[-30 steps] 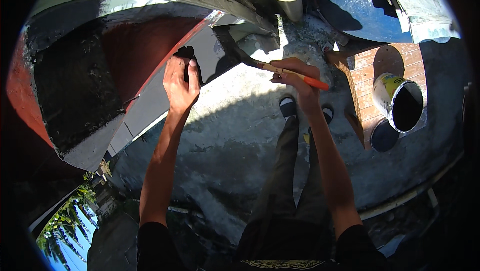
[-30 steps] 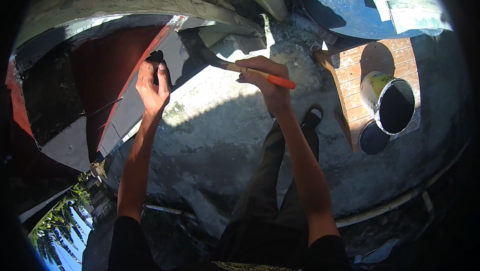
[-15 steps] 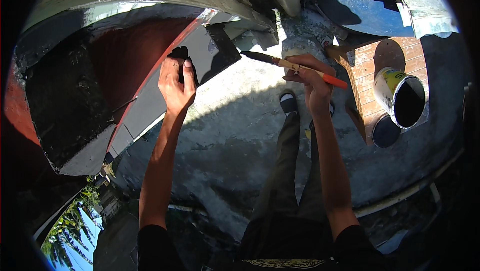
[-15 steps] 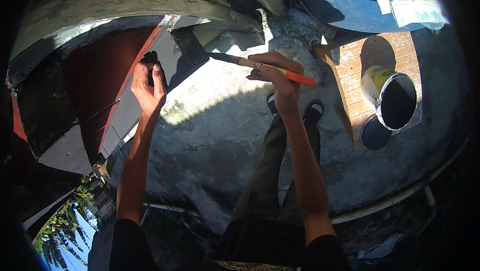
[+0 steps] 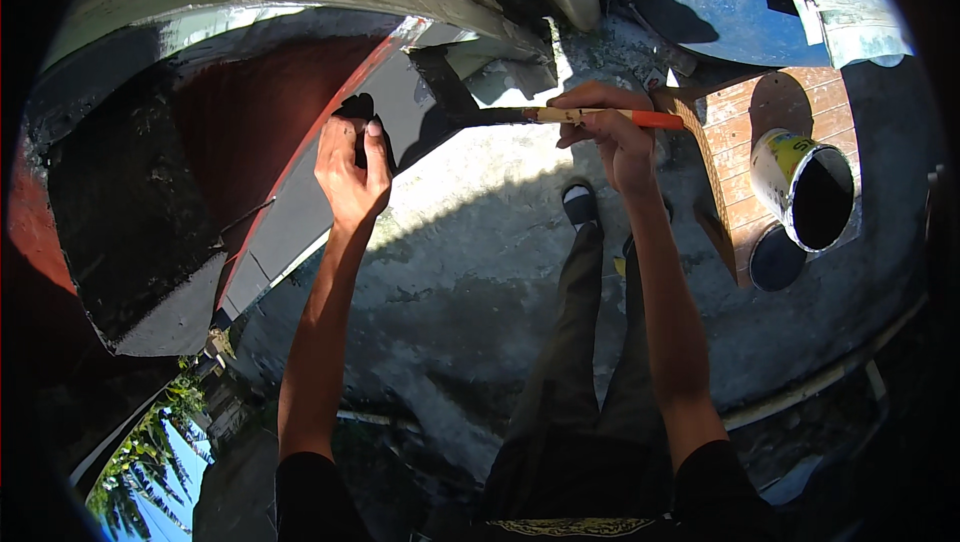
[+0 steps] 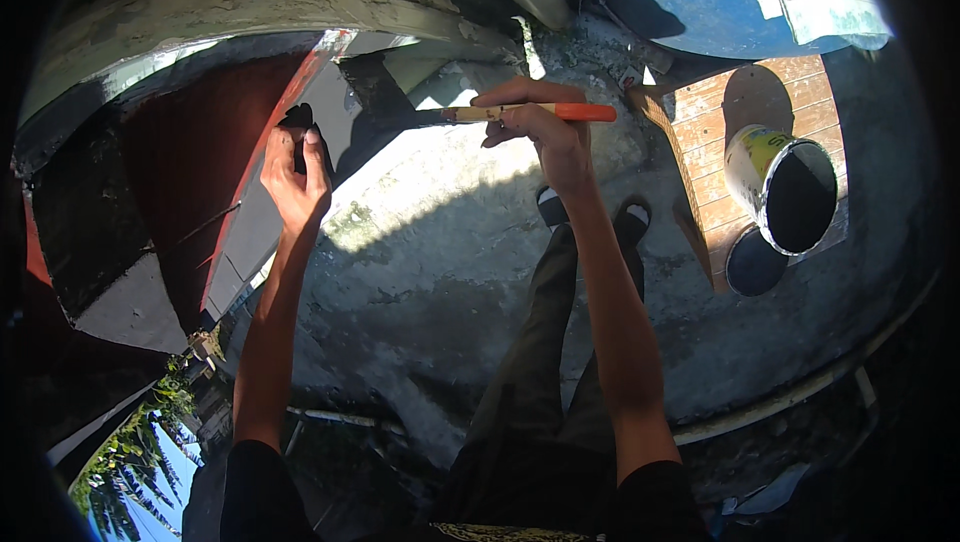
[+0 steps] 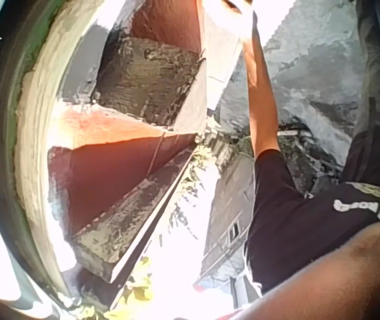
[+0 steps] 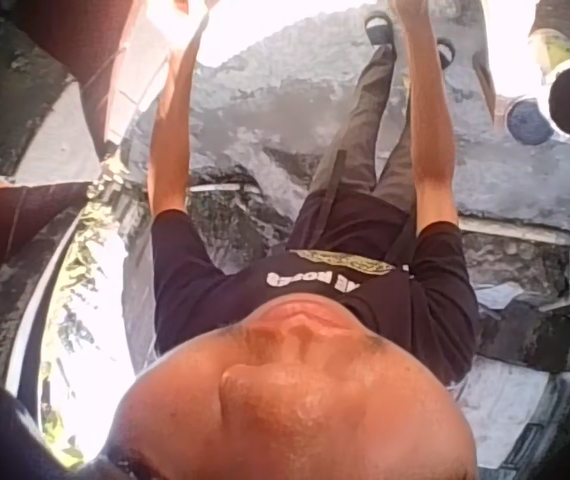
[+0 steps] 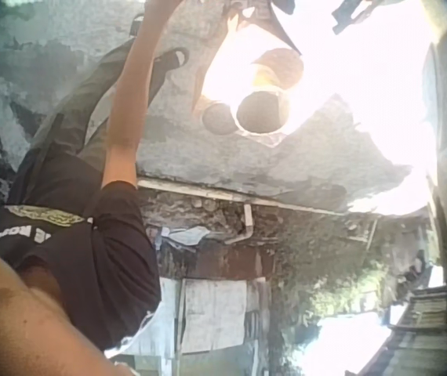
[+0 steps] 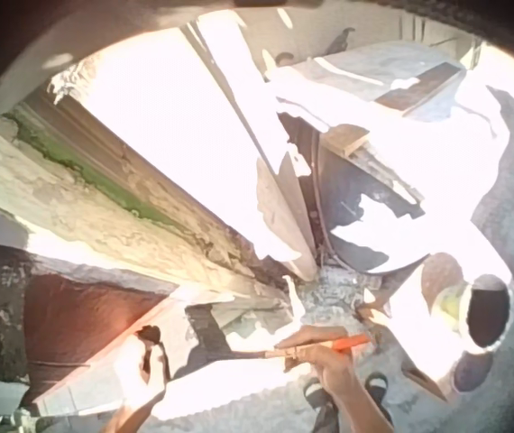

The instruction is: Painting the edge of an outdoor concrete structure with black paint using a brush.

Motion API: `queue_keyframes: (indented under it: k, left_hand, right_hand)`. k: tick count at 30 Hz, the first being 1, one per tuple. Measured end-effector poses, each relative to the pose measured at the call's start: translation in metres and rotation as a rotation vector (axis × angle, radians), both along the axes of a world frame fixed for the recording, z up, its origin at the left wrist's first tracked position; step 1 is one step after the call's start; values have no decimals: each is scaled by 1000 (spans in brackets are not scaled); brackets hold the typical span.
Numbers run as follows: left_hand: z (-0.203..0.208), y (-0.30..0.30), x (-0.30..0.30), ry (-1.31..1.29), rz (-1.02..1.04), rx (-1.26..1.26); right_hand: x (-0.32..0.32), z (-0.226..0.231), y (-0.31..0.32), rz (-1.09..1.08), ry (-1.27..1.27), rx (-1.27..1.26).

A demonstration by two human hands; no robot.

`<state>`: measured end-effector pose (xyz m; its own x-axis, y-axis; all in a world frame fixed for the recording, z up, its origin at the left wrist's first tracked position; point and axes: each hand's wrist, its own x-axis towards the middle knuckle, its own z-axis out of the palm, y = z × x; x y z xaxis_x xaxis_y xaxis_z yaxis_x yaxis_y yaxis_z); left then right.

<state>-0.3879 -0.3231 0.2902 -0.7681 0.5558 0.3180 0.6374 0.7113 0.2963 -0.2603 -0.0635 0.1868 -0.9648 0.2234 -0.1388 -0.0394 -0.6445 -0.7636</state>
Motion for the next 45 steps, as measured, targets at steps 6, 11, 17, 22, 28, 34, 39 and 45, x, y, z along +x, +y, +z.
queue_keyframes:
  k: [6, 11, 17, 22, 28, 34, 39, 45]
  left_hand:
    - [-1, -2, 0, -31, 18, -8]
    - [-1, -4, -1, -31, 25, -5]
    - [0, -3, -1, -38, 34, -1]
    - [0, -4, -1, -51, 47, -4]
    - [0, -1, -2, -54, 41, 12]
    - [-1, -1, -1, -51, 34, 13]
    - [0, -1, 0, -85, 66, 7]
    - [2, 3, 0, -71, 33, -7]
  right_hand:
    - [-6, -2, 3, -85, 112, 1]
    - [-6, -5, 5, -27, 1, 81]
    - [-11, -11, 1, -97, 43, -95]
    - [-15, -7, -6, -191, -262, -20]
    - [-29, -1, -13, -134, -111, -148]
    - [-34, -21, 0, -204, -303, -84]
    - [-54, -28, 0, -71, -91, -134]
    - [-73, -23, 13, -153, 49, -89]
